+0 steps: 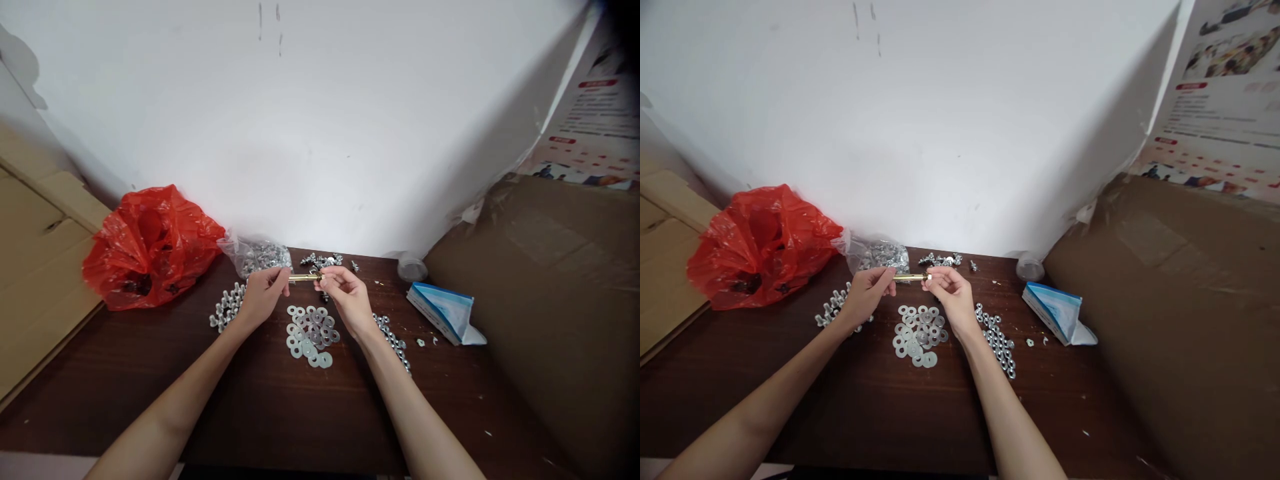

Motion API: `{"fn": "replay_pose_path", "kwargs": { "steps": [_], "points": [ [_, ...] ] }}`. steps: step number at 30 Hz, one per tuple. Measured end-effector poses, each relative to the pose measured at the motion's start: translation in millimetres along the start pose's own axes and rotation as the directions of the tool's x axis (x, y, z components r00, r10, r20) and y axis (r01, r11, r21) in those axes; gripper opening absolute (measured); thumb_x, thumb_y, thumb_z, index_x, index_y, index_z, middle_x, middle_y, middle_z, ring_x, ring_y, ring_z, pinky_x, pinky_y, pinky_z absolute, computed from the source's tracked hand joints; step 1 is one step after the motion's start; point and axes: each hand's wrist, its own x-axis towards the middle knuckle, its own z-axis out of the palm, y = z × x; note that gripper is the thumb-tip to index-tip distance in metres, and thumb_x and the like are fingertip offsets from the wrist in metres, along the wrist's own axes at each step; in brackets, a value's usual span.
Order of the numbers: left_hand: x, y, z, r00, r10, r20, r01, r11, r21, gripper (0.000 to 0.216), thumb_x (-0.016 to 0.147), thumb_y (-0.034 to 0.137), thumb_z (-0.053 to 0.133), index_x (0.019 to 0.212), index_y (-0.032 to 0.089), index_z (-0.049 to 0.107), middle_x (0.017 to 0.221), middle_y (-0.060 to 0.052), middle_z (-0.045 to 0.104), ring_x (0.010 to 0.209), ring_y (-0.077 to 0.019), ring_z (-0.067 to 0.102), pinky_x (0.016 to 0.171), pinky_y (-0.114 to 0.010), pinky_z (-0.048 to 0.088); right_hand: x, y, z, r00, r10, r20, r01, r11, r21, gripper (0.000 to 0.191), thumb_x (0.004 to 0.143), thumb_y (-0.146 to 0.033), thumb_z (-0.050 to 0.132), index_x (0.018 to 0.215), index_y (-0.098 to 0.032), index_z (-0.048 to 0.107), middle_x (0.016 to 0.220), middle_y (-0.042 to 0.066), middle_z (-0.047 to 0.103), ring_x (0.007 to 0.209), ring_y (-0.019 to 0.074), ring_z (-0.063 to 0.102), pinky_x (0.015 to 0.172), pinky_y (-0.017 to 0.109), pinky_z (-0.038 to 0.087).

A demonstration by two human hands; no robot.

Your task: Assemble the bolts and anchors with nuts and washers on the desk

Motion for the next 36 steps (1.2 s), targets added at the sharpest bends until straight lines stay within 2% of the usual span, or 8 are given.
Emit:
{"fn": "replay_pose_path", "kwargs": {
  "steps": [15, 20, 23, 25, 29, 33, 36],
  "points": [
    [0, 2, 0, 1.0, 0.001, -0.004, -0.001, 1.0, 0.004, 0.045, 0.089, 0.038, 0.045, 0.051, 0.016, 0.056, 0.052, 0.001, 0.055, 0.053, -0.0105, 0.048, 0.058, -0.024, 0.036, 1, 0, 0, 1.0, -0.005, -0.004, 0.004, 1.0, -0.029, 0.021, 0.066, -0.023, 0.078, 0.085, -0.023, 0.069, 0.092, 0.002, 0.071, 0.078, 0.0143, 0.064, 0.082, 0.032, 0.053],
    [0, 1, -1, 1.0, 0.015, 0.004, -0.015, 1.0, 0.0, 0.046, 0.089, 0.039, 0.044, 0.053, 0.015, 0.058, 0.053, 0.001, 0.056, 0.054, -0.011, 0.05, 0.059, -0.024, 0.037, 1, -1, 0, 1.0, 0.014, -0.017, -0.014, 1.0, -0.022, 0.026, 0.066, -0.026, 0.079, 0.091, -0.023, 0.07, 0.087, 0.001, 0.069, 0.078, 0.0141, 0.063, 0.083, 0.033, 0.053],
    [-1, 1, 0, 0.995, 0.036, 0.089, -0.036, 0.999, -0.005, 0.046, 0.09, 0.041, 0.043, 0.058, 0.016, 0.063, 0.056, 0.0, 0.06, 0.057, -0.0117, 0.052, 0.06, -0.024, 0.039, 1, -3, 0, 0.997, 0.052, -0.058, -0.051, 0.998, 0.026, 0.027, 0.067, -0.03, 0.078, 0.092, -0.023, 0.071, 0.086, 0.001, 0.068, 0.081, 0.0148, 0.063, 0.087, 0.034, 0.053],
    [-2, 3, 0, 0.982, 0.063, 0.176, -0.062, 0.998, -0.009, 0.043, 0.09, 0.04, 0.043, 0.062, 0.016, 0.066, 0.06, -0.001, 0.063, 0.059, -0.0121, 0.053, 0.061, -0.025, 0.04, 2, -5, -1, 0.993, 0.095, -0.069, -0.085, 0.988, 0.126, 0.026, 0.069, -0.032, 0.077, 0.092, -0.022, 0.07, 0.09, 0.001, 0.068, 0.085, 0.0159, 0.064, 0.089, 0.035, 0.053],
    [-3, 6, 1, 0.962, 0.109, 0.25, -0.109, 0.994, -0.01, 0.037, 0.089, 0.037, 0.046, 0.066, 0.016, 0.067, 0.065, -0.001, 0.066, 0.061, -0.0119, 0.054, 0.061, -0.024, 0.04, 6, -8, -8, 0.982, 0.183, -0.045, -0.162, 0.94, 0.301, 0.022, 0.072, -0.032, 0.074, 0.091, -0.023, 0.067, 0.086, 0.0, 0.066, 0.08, 0.0145, 0.065, 0.079, 0.031, 0.056],
    [-2, 5, 0, 0.969, 0.122, 0.214, -0.121, 0.993, -0.017, 0.036, 0.09, 0.035, 0.045, 0.067, 0.016, 0.065, 0.065, -0.001, 0.065, 0.06, -0.0118, 0.055, 0.06, -0.024, 0.04, 10, -7, -24, 0.981, 0.19, -0.027, -0.168, 0.919, 0.357, 0.013, 0.077, -0.032, 0.07, 0.087, -0.025, 0.065, 0.079, -0.001, 0.062, 0.064, 0.0088, 0.057, 0.06, 0.021, 0.054],
    [-2, 3, 0, 0.976, 0.112, 0.186, -0.102, 0.993, -0.064, 0.03, 0.09, 0.035, 0.044, 0.078, 0.016, 0.065, 0.069, -0.002, 0.067, 0.062, -0.012, 0.056, 0.06, -0.024, 0.043, 13, -3, -36, 0.979, 0.2, -0.031, -0.173, 0.906, 0.386, 0.01, 0.077, -0.032, 0.069, 0.084, -0.025, 0.067, 0.079, 0.0, 0.062, 0.059, 0.0085, 0.053, 0.054, 0.021, 0.052]
  ]
}}
